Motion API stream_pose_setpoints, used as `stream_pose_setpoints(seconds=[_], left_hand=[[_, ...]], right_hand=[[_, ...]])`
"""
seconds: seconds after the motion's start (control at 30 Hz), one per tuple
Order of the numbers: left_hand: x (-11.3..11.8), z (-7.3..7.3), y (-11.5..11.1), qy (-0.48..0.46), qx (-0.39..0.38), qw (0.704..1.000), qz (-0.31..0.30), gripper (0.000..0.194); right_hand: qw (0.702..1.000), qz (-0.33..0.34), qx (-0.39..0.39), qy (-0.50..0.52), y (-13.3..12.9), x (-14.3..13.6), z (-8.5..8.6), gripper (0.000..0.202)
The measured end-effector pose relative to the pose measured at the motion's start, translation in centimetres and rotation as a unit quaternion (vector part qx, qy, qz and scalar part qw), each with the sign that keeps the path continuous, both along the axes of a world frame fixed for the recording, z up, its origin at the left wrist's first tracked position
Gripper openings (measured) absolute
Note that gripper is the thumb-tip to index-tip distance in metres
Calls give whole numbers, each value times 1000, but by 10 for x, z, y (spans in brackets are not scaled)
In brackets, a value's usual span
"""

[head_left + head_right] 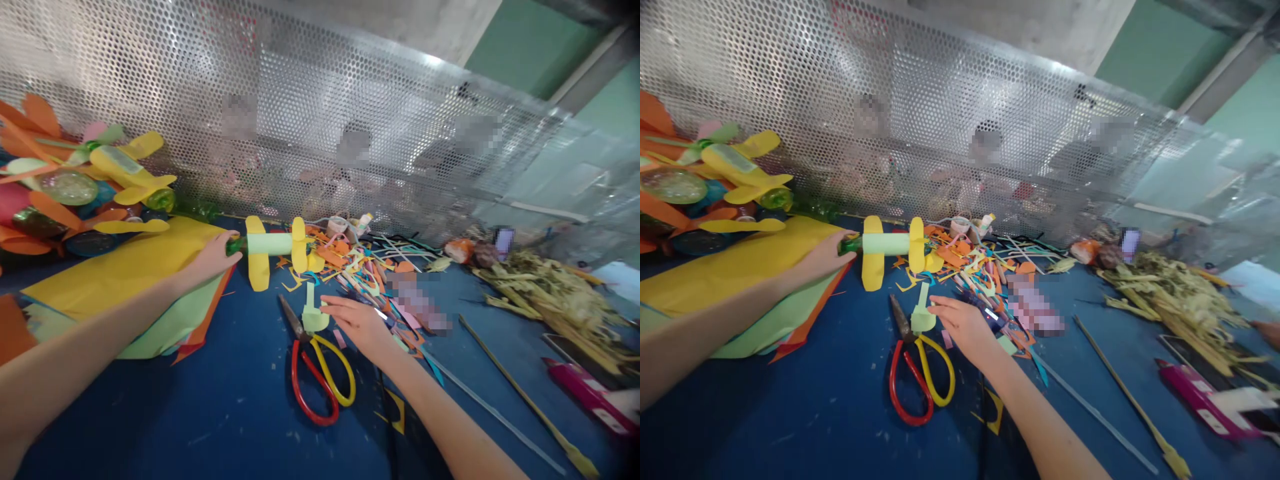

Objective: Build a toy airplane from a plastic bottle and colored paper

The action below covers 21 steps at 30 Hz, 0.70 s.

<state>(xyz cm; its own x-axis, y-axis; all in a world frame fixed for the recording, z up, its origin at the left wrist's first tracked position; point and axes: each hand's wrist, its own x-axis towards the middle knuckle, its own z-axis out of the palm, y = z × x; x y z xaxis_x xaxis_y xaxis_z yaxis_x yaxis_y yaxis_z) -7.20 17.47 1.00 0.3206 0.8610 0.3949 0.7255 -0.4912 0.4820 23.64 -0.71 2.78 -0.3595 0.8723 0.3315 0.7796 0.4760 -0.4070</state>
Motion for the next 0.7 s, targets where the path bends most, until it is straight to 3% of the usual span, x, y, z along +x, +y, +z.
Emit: stream_pose_setpoints(seconds=[0.17, 0.37, 0.57, 0.7], left_hand=[[-1, -7, 8, 1, 8, 1000, -1, 52], [0, -7, 4, 1, 17, 1000, -1, 51], [2, -6, 0, 12, 22, 1000, 7, 48], [1, -5, -2, 17, 11, 1000, 5, 49]], right_hand=[[985, -101, -24, 138, -1, -12, -2, 21], [960, -127, -102, 230, 2, -12, -7, 15], [953, -131, -112, 249, 7, -5, -14, 23], [966, -138, -62, 210, 7, -5, -13, 21]])
